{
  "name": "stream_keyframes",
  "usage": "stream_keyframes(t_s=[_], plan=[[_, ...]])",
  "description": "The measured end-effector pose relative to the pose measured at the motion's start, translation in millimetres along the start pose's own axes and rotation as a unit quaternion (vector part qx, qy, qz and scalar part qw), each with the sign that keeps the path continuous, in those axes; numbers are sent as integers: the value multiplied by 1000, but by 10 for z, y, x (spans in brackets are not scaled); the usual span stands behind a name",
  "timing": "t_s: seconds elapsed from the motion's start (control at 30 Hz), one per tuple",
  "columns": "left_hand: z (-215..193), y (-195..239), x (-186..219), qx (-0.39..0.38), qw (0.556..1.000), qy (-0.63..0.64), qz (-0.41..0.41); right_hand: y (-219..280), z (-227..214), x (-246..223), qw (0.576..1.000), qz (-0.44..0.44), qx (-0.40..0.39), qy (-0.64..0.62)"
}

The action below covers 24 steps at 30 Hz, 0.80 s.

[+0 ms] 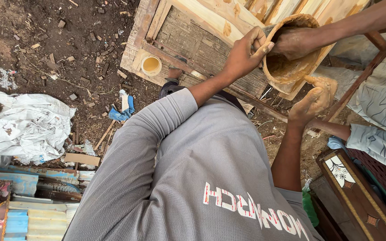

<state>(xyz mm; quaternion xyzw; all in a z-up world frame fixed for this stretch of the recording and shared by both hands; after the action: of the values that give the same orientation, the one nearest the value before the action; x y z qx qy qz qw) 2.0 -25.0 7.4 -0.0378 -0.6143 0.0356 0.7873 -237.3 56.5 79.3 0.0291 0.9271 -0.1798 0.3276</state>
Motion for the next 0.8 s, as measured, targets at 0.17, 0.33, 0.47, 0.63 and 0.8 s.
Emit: stream_keyframes(t_s=[0.17, 0.33, 0.47, 0.63, 0.8], plan=[[71, -4, -26, -31, 999, 5, -22, 4, -30, -123, 998, 36, 49, -7], [183, -5, -92, -49, 997, 20, -60, 116, -19, -182, 998, 29, 61, 3], [203, 12, -127, -36, 997, 48, -55, 233, -25, -34, 989, 112, 98, -11], [242, -1, -181, -43, 993, 72, -87, 375, -86, 144, 976, 146, 148, -59], [262, -17, -205, -48, 991, 75, -99, 468, -134, 403, 904, 293, 211, -229]])
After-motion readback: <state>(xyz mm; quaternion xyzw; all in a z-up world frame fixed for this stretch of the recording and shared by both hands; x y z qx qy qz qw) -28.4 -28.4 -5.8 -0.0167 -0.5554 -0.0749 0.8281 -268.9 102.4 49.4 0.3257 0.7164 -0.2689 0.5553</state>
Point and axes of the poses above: each hand's wrist, its own y-axis away from the middle knuckle, its own z-axis out of the palm, x = y × z, the point moved 3 cm from there along -y, towards the middle knuckle, and after that the axes turned 10 degrees about z, right-handed, at the moved point
